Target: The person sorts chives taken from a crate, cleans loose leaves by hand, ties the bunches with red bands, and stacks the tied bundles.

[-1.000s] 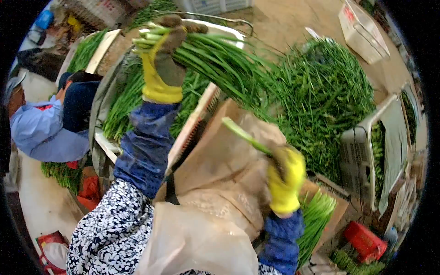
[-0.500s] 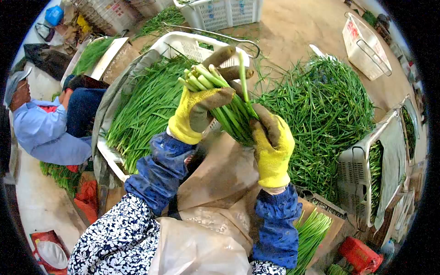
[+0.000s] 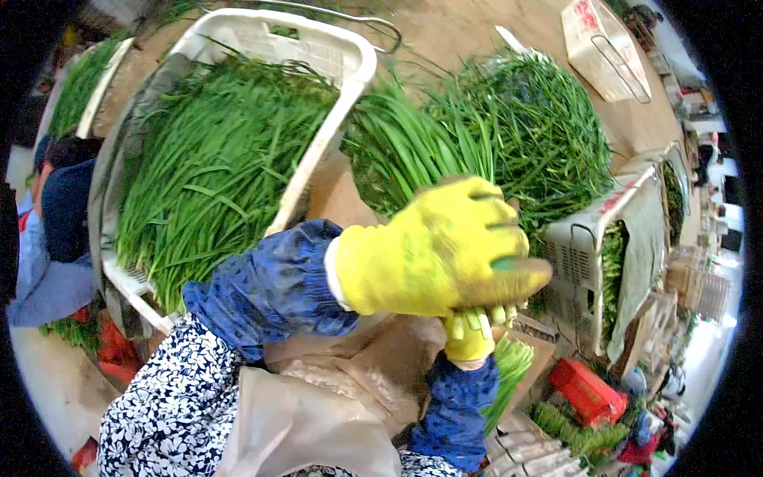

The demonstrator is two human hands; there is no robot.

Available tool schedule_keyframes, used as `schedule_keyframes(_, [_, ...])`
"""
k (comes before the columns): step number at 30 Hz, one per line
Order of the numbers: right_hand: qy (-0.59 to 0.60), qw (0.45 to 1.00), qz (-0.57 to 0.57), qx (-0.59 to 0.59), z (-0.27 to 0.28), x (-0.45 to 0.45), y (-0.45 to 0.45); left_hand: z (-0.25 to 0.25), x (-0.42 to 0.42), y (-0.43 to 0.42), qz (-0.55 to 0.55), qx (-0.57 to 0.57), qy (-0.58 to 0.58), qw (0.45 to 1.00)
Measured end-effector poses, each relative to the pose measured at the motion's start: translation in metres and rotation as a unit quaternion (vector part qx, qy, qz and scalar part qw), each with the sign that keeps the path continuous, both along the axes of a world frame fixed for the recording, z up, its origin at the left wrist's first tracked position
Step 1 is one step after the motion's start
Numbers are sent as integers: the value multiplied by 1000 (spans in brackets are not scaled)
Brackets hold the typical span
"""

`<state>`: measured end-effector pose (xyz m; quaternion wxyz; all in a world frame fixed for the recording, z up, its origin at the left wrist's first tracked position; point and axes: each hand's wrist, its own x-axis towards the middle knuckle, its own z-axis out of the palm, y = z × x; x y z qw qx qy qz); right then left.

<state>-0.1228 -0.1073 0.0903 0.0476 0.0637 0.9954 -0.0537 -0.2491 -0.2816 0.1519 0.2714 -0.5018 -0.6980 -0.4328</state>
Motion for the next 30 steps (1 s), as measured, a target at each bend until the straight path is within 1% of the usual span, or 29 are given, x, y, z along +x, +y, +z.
schedule_keyframes(1, [-117, 984, -1, 132, -14, 17, 10, -6, 1, 8, -17, -35, 6, 999])
schedule_keyframes(2, [-227, 948, 2, 225, -26, 30, 13, -11, 4, 14, -35, -72, 12, 997])
schedule_keyframes(3, [-118, 981, 48, 145, -26, 45, 17, -15, 7, 20, -40, -67, 3, 997])
schedule_keyframes(5, [-8, 995, 83, 61, -36, 63, 19, -20, 13, 29, -70, -84, 23, 994])
schedule_keyframes(8, [-82, 991, 17, 107, -48, 83, 14, -18, 20, 36, -91, -41, 45, 994])
schedule_keyframes(9, [-100, 987, -4, 124, -52, 87, 14, -15, 25, 39, -69, -29, 62, 995])
schedule_keyframes(11, [-105, 989, -5, 103, -52, 92, 18, -3, 31, 43, -70, -8, 67, 995])
schedule_keyframes(12, [-97, 989, -7, 109, -63, 94, 19, 5, 33, 43, -66, 7, 65, 996])
schedule_keyframes(13, [-19, 971, 46, 234, -79, 96, 17, 16, 35, 40, -62, 22, 62, 996])
schedule_keyframes(15, [14, 990, 28, 135, -53, 91, 7, 35, 43, 37, -71, 49, 57, 995])
schedule_keyframes(16, [44, 995, 21, 89, -39, 88, 3, 51, 41, 25, -101, 26, 42, 994])
schedule_keyframes(18, [122, 992, 2, -8, -4, 82, 0, 71, 48, 20, -160, 15, 10, 987])
schedule_keyframes(20, [199, 977, -17, -69, 24, 77, 9, 79, 62, 36, -224, 9, -44, 974])
schedule_keyframes(22, [276, 955, -21, -105, 53, 71, 20, 77, 80, 56, -287, 2, -111, 951])
schedule_keyframes(24, [340, 935, -24, -103, 76, 70, 30, 67, 97, 75, -349, -11, -207, 914])
schedule_keyframes(26, [387, 918, -19, -83, 93, 63, 36, 48, 107, 89, -396, -14, -323, 860])
schedule_keyframes(27, [413, 907, -16, -76, 114, 67, 51, 56, 118, 110, -412, -19, -372, 831])
schedule_keyframes(30, [446, 894, -32, -2, 144, 87, 67, 41, 133, 141, -453, -4, -515, 728])
